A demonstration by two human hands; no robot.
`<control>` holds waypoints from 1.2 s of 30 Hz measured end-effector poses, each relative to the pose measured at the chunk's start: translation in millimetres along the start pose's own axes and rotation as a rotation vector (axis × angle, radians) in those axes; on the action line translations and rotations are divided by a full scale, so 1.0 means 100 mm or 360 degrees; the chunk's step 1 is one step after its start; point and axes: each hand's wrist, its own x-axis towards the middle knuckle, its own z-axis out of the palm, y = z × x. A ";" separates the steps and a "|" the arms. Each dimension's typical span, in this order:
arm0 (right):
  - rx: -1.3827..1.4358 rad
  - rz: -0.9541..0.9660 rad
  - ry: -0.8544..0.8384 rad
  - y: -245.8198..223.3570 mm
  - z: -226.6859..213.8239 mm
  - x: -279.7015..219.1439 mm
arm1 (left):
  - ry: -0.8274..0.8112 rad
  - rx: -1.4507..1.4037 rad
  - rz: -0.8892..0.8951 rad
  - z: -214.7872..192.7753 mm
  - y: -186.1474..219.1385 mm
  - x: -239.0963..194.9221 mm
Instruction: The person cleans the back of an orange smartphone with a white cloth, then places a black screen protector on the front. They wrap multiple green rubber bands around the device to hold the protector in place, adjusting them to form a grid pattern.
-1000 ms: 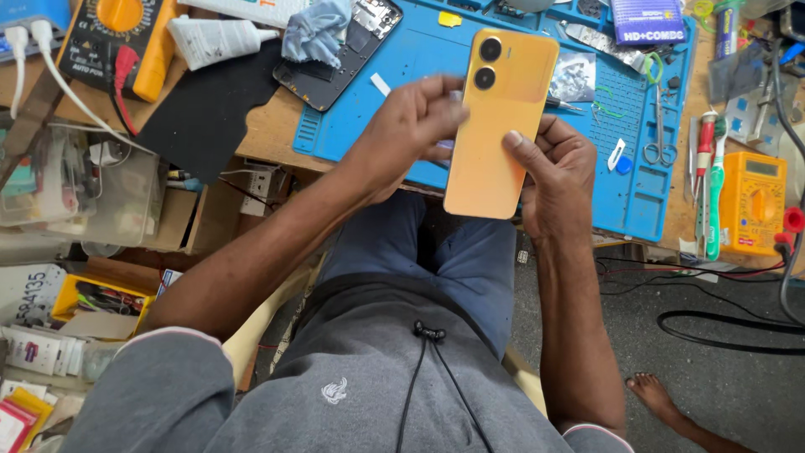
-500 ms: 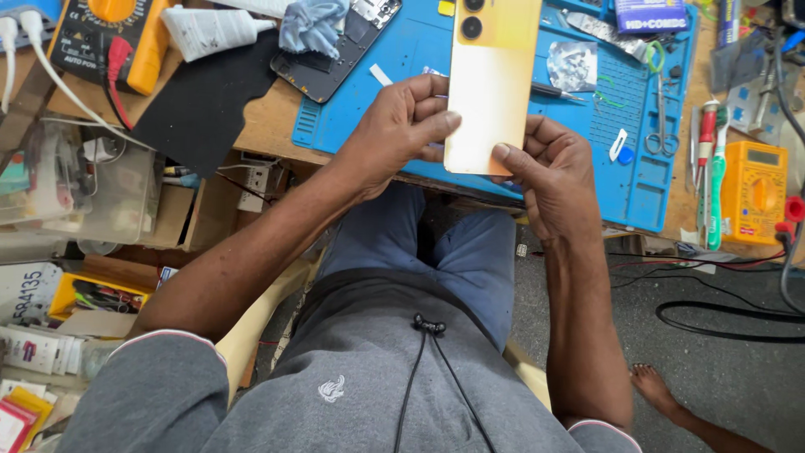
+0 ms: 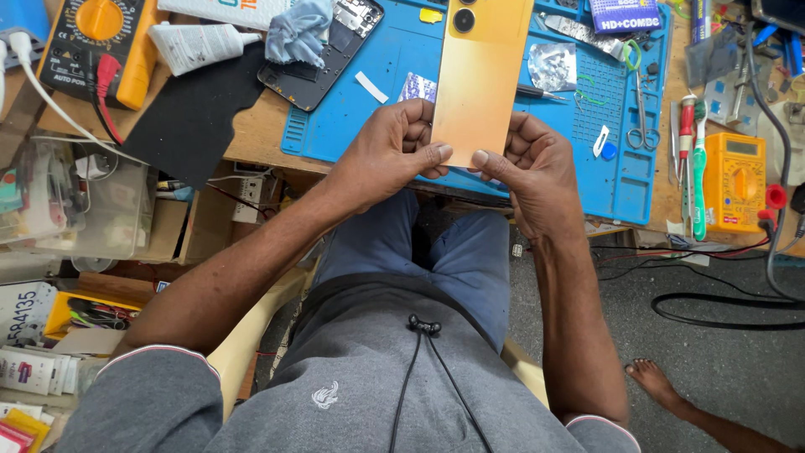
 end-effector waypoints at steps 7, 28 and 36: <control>-0.0017 0.0058 0.0021 -0.06 0.03 0.05 | 0.0055 0.0010 -0.0034 -0.06 -0.01 0.02; -0.1916 -0.1498 -0.0407 0.07 1.56 1.74 | 0.1118 -0.0822 0.0639 -0.91 0.19 -0.90; -0.1279 -0.0825 -0.0069 -0.06 0.94 1.66 | 0.1192 -0.0836 0.0660 -0.96 0.07 -0.87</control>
